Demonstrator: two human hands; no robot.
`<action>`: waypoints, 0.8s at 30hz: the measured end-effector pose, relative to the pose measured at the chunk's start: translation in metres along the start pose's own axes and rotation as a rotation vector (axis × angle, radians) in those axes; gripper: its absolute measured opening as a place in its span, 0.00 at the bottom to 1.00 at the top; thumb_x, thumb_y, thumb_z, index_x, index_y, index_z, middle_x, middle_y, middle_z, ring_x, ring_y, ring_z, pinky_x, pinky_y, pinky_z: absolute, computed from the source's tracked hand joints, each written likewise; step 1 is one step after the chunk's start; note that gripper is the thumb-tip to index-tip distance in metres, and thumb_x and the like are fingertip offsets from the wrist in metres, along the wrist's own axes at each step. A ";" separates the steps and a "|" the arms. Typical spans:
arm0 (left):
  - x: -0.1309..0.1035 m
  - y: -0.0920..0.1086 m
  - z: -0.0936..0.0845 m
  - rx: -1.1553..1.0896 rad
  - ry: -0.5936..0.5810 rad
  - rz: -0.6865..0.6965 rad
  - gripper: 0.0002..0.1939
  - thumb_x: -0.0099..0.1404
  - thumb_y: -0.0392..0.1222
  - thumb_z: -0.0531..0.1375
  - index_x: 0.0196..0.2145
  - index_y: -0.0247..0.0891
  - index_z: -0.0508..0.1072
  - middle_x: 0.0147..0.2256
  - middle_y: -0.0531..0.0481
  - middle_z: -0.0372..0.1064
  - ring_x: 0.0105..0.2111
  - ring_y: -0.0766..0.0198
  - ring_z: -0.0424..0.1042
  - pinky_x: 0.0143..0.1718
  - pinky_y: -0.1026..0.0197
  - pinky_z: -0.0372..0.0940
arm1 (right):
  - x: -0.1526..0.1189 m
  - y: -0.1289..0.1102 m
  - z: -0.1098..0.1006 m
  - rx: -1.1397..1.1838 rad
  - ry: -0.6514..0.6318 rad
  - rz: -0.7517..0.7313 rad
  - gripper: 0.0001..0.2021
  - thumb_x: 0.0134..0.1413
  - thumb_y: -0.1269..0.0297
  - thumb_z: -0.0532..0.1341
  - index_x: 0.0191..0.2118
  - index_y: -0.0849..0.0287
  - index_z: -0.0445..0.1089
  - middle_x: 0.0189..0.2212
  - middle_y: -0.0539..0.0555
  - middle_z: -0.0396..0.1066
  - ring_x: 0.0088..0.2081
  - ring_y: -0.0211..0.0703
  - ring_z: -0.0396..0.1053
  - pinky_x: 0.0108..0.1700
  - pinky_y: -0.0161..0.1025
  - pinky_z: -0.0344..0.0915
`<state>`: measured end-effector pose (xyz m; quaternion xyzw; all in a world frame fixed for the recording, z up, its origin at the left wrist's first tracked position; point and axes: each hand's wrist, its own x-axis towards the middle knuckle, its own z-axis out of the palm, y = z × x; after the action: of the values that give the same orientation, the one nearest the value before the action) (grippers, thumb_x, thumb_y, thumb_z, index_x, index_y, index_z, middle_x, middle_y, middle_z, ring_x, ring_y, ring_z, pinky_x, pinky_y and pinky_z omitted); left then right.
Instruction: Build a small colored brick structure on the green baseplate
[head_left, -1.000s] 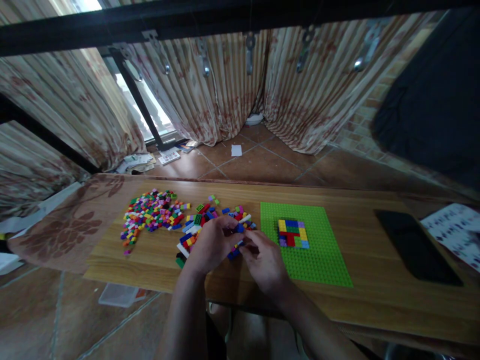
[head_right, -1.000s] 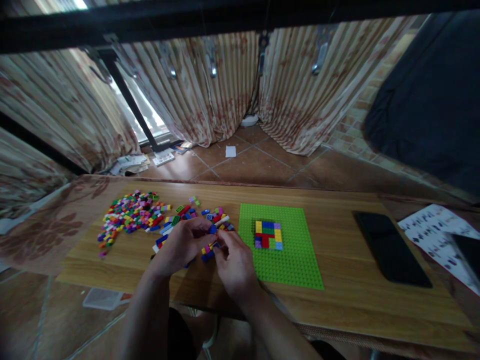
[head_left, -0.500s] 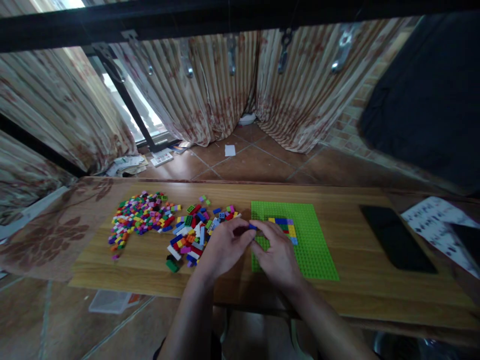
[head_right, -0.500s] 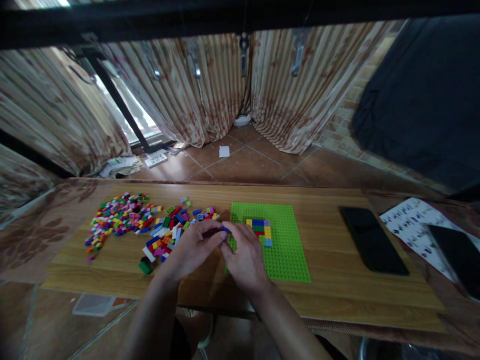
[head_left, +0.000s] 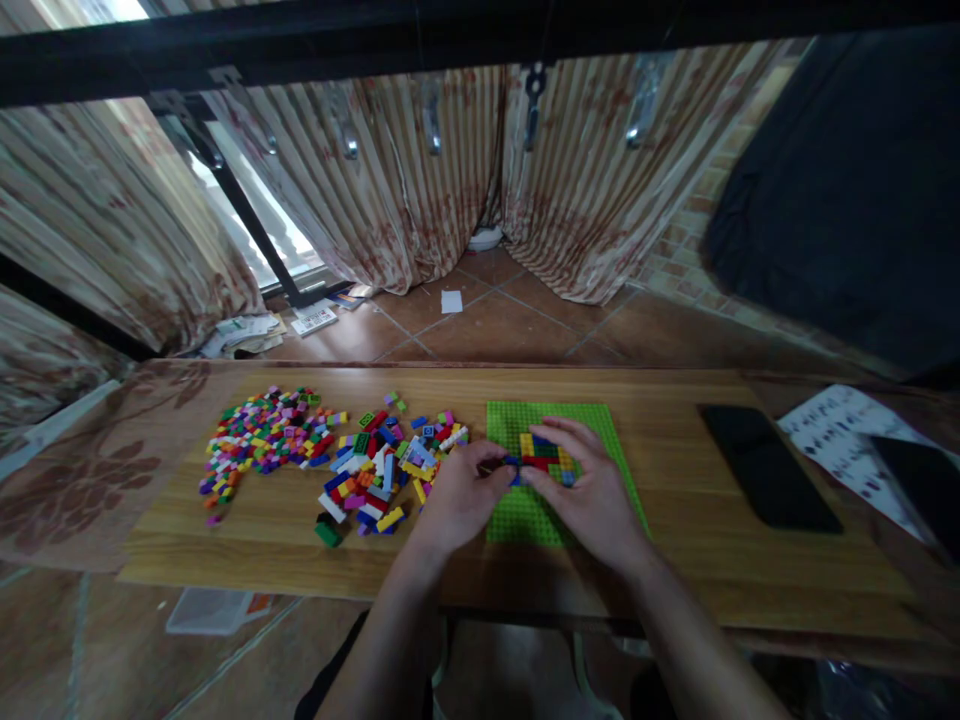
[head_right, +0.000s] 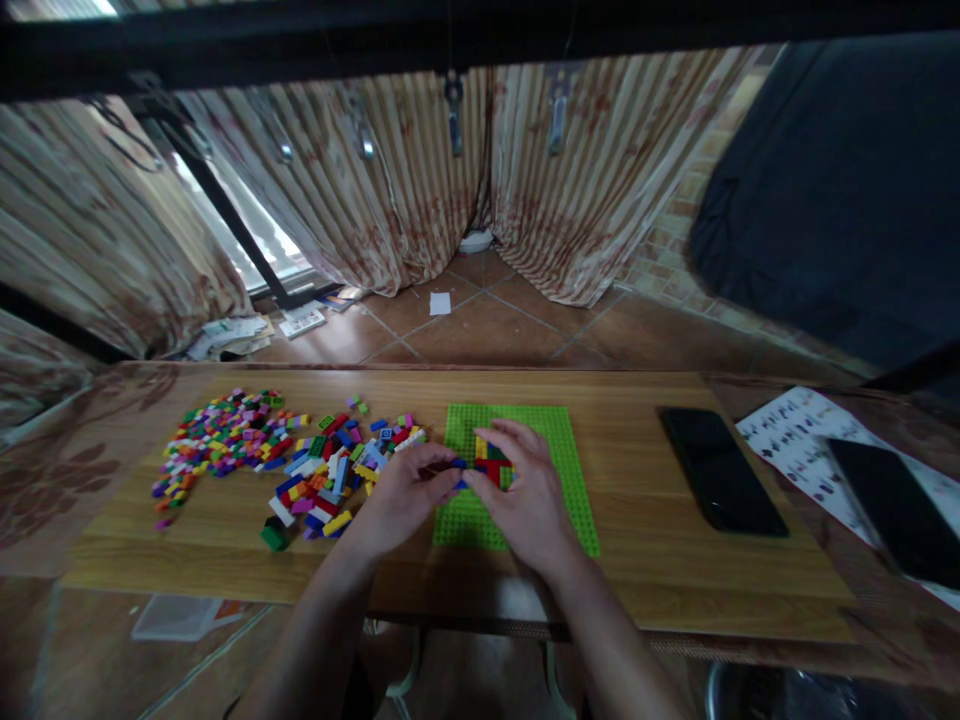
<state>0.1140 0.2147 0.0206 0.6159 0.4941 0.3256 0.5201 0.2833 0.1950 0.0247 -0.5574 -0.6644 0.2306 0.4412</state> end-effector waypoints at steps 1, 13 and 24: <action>0.000 0.000 0.002 0.039 0.011 0.002 0.07 0.59 0.40 0.59 0.34 0.36 0.75 0.28 0.51 0.72 0.27 0.66 0.69 0.28 0.65 0.62 | 0.002 0.003 -0.004 0.016 0.036 0.012 0.17 0.50 0.59 0.64 0.48 0.50 0.72 0.51 0.55 0.68 0.53 0.51 0.64 0.55 0.53 0.60; 0.006 0.006 0.018 0.318 0.070 -0.023 0.08 0.58 0.36 0.59 0.36 0.36 0.76 0.31 0.50 0.74 0.30 0.64 0.70 0.32 0.63 0.61 | 0.006 0.038 -0.016 -0.133 0.196 0.304 0.17 0.51 0.59 0.57 0.42 0.60 0.75 0.36 0.59 0.75 0.34 0.47 0.70 0.39 0.46 0.66; 0.005 0.008 0.021 0.345 0.076 -0.057 0.10 0.59 0.37 0.60 0.40 0.36 0.76 0.30 0.49 0.74 0.28 0.64 0.69 0.32 0.63 0.61 | 0.005 0.035 -0.011 -0.256 0.089 0.320 0.17 0.52 0.64 0.55 0.44 0.63 0.74 0.38 0.61 0.76 0.35 0.49 0.73 0.40 0.48 0.68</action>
<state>0.1364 0.2128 0.0227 0.6692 0.5791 0.2440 0.3965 0.3115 0.2075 0.0042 -0.7170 -0.5711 0.1865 0.3534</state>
